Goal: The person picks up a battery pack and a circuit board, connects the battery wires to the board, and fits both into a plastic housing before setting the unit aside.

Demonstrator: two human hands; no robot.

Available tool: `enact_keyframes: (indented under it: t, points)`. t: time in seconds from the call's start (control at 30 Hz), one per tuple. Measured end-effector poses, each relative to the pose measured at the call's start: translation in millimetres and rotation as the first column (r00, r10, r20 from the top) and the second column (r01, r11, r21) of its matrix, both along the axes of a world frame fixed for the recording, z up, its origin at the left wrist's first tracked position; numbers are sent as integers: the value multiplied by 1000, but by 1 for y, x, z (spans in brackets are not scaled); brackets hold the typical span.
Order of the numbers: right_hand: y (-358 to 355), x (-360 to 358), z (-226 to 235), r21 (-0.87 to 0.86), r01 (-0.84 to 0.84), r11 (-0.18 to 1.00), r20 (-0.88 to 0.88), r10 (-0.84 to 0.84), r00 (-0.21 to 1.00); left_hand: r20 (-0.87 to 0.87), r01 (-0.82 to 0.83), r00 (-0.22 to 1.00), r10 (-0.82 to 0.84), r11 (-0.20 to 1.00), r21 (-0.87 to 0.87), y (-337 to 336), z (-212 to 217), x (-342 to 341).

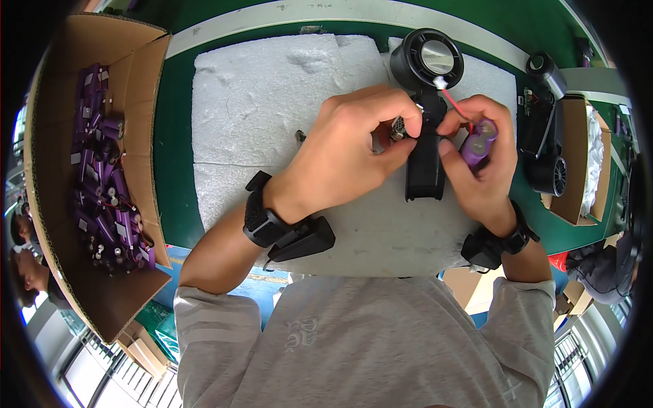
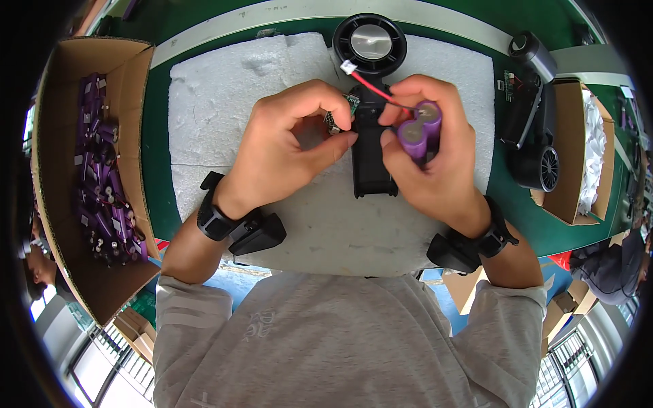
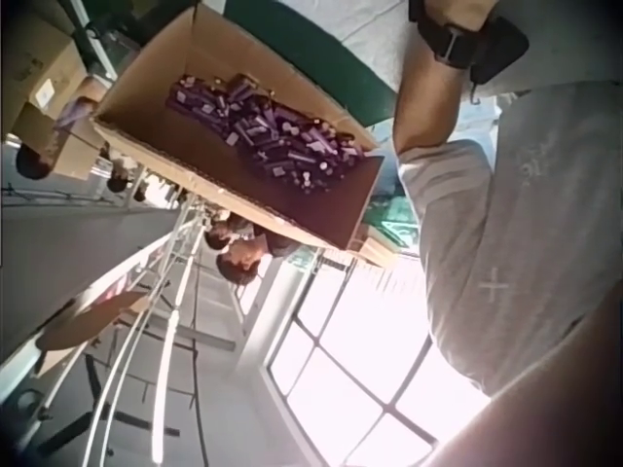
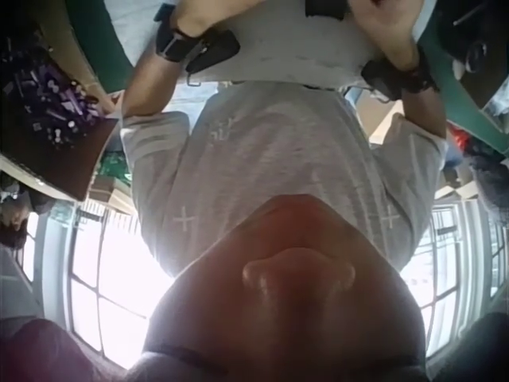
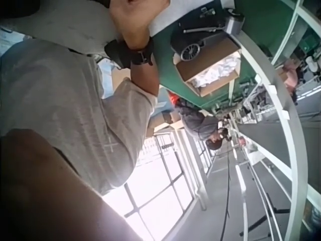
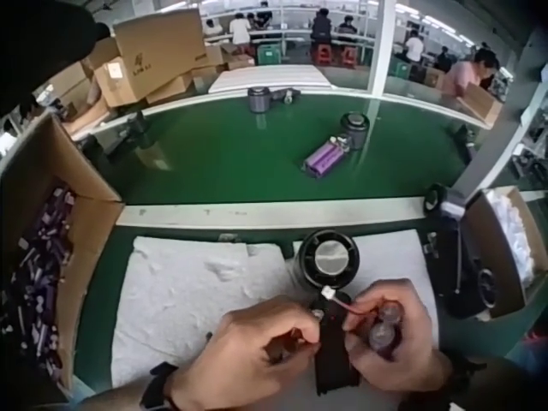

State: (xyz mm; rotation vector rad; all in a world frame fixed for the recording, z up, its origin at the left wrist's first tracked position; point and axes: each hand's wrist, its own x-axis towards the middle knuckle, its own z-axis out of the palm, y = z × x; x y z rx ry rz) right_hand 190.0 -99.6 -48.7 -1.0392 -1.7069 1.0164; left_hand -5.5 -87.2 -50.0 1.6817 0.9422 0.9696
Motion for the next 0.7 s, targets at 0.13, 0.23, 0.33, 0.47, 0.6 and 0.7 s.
enact_keyframes:
  t: [0.13, 0.23, 0.33, 0.47, 0.6, 0.7]
  points:
    - [4, 10, -3, -20, 127, 992, -144, -128, 981, -61, 1, 998, -4, 999, -46, -1, 3, -1]
    - [10, 16, 0, 211, -30, 977, 171, -6, 985, -95, 11, 995, -18, 997, -70, 0, 6, -2]
    - [12, 15, 3, 273, -68, 960, 223, 6, 975, -92, 22, 995, -32, 995, -102, 0, 4, -3]
    - [7, 9, 6, 252, -33, 967, 230, -26, 973, -26, 42, 999, -47, 984, -174, 0, 4, -5]
    - [6, 8, 8, 283, -30, 959, 276, -51, 960, 49, 66, 997, -55, 961, -270, 0, 6, -5]
    - [4, 7, 9, 326, -37, 945, 318, -72, 945, 84, 82, 995, -57, 939, -334, 1, 5, -4]
